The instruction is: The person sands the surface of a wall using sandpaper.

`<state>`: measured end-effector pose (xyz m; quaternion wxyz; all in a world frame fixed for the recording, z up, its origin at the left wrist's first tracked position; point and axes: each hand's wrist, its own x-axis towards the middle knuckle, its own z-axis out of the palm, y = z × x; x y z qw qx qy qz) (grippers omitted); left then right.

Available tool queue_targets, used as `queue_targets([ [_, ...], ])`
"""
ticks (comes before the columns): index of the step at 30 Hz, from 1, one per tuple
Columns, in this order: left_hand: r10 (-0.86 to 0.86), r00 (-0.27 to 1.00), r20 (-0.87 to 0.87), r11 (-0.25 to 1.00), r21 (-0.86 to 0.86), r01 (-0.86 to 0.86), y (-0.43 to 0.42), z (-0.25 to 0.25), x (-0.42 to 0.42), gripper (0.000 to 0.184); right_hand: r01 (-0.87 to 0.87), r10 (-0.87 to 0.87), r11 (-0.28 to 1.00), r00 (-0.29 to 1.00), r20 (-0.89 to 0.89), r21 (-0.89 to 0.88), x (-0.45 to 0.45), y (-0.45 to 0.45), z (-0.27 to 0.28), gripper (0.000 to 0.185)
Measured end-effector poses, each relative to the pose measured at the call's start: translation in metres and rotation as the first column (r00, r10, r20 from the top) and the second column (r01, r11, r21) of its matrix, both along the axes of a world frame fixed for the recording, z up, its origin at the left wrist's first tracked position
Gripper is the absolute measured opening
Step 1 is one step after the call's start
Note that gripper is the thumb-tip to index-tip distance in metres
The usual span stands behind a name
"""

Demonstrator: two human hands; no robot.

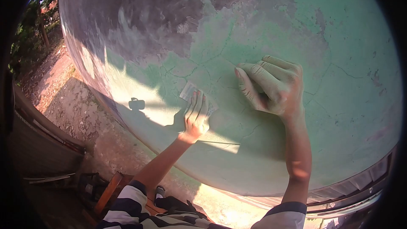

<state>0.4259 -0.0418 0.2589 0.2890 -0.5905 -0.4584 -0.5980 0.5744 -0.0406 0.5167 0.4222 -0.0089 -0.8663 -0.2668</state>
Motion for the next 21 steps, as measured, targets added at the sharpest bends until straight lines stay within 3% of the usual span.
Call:
queue_targets([
  [3,0.025,1.000,-0.002,0.999,-0.035,-0.025,-0.002,0.048,-0.009,0.051,-0.014,0.014,1.000,0.997,-0.071,-0.005,0.000,0.001,0.000,0.005],
  [7,-0.054,0.995,-0.079,0.995,-0.082,0.048,-0.010,-0.045,-0.003,0.042,-0.007,0.007,1.000,0.983,-0.184,0.003,0.002,0.000,-0.001,0.005],
  [9,-0.084,0.987,-0.135,0.992,-0.105,0.070,-0.013,-0.039,-0.016,0.040,-0.055,0.055,0.998,0.982,-0.181,0.003,0.002,0.000,-0.002,0.005],
  [11,-0.078,0.983,-0.166,0.993,-0.102,0.061,-0.006,-0.020,-0.035,0.039,-0.046,0.051,0.999,0.975,-0.216,0.026,0.001,0.000,-0.002,0.006],
  [13,-0.060,0.983,-0.172,0.997,-0.066,0.049,0.002,0.053,-0.059,0.040,-0.040,0.050,0.998,0.969,-0.243,0.043,-0.001,0.001,0.000,0.006],
  [15,-0.077,0.997,-0.024,0.993,0.092,0.079,0.006,0.108,-0.076,0.047,-0.051,0.059,0.998,0.953,-0.298,0.034,0.000,0.001,-0.001,0.006],
  [18,-0.050,0.983,-0.177,0.998,0.018,0.054,0.015,0.077,-0.092,0.050,-0.007,0.018,0.999,0.960,-0.279,0.037,0.001,0.001,-0.002,0.007],
  [21,-0.082,0.977,-0.197,0.992,-0.107,0.062,0.007,-0.033,-0.082,0.047,-0.008,0.017,0.999,0.956,-0.292,0.033,0.000,0.001,-0.002,0.007],
])
